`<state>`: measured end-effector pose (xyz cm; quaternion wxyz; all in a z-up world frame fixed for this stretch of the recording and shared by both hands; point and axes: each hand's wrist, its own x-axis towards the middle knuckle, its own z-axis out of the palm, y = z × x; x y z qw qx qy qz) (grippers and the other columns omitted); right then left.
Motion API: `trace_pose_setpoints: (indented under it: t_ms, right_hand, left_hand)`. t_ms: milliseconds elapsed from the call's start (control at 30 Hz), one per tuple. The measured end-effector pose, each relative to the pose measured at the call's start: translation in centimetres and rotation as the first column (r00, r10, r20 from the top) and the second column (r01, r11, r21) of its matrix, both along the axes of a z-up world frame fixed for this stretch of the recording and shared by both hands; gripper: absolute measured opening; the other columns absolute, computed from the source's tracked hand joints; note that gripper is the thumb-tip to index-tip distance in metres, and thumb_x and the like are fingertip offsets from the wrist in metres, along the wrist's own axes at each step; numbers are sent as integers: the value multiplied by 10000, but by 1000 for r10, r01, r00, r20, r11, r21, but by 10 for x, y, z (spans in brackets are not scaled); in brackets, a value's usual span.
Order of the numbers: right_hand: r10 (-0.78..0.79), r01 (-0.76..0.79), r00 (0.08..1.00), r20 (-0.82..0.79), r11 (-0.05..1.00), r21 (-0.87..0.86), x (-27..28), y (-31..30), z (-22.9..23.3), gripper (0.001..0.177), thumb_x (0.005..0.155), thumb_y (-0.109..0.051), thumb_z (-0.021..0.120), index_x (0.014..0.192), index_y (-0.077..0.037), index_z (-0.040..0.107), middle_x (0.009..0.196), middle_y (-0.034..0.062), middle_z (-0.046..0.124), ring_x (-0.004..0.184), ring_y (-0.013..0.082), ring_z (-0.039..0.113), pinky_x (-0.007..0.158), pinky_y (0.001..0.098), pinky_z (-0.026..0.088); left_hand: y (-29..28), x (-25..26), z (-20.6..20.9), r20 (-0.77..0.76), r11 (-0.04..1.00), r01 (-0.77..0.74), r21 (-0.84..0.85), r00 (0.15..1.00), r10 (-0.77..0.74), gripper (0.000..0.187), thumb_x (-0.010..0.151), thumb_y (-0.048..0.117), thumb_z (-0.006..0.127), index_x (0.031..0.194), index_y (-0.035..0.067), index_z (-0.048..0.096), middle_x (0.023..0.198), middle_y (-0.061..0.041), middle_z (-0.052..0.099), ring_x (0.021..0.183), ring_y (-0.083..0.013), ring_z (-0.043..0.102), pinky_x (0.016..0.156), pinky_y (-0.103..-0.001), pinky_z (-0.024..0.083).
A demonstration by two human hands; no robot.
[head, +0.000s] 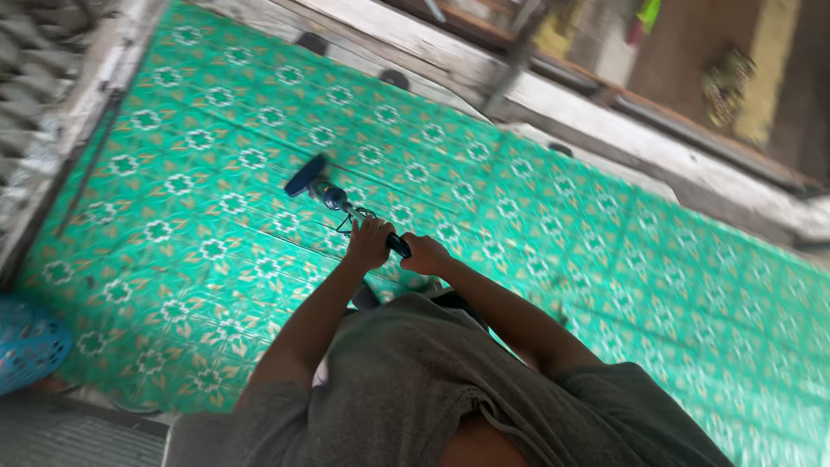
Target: The person uses a handheld vacuum cleaner to clean a green patterned floor mat in a small room. They move the vacuum back and forth across the surface of the mat, covering different areas systematically.
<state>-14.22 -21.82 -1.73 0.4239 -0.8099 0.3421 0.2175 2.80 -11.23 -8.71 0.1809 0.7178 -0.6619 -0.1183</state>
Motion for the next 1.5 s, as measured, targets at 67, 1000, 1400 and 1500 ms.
trace_pose_setpoints:
  t_ms: [67,1000,1400,1500]
  right_hand:
    - [55,-51,997,52,996,-70,40,-9,-16,541,828,-342,726,1275,-85,561,952,175,717,834,367,703,710,545,546]
    - [312,-312,923,225,949,-39,401,-142,-86,545,930,-277,617,1222,130,402,818,254,714,626,362,700,558,509,544]
    - [240,-234,971,-16,960,153,307,-208,-40,442,924,-274,567,1229,8,415,811,194,682,570,322,678,501,488,550]
    - [306,-308,951,54,950,44,283,-217,-47,477,919,-317,612,1231,-2,437,814,204,686,616,335,670,545,511,525]
  left_hand:
    - [-7,28,-1,22,993,-106,56,994,105,380,801,184,731,1155,206,595,1229,-106,588,1285,-384,496,1041,-717,333]
    - [-119,320,-10,-106,814,-558,161,810,576,375,875,126,650,1233,209,579,1286,-95,619,1235,-326,587,987,-501,480]
    - [-166,257,4,21,959,-284,15,959,284,404,889,274,683,1241,132,544,1365,-113,578,1361,-360,480,995,-645,401]
    - [-176,238,3,-11,971,-240,-17,971,239,408,903,274,675,1259,129,540,1334,-160,585,1308,-379,520,988,-615,427]
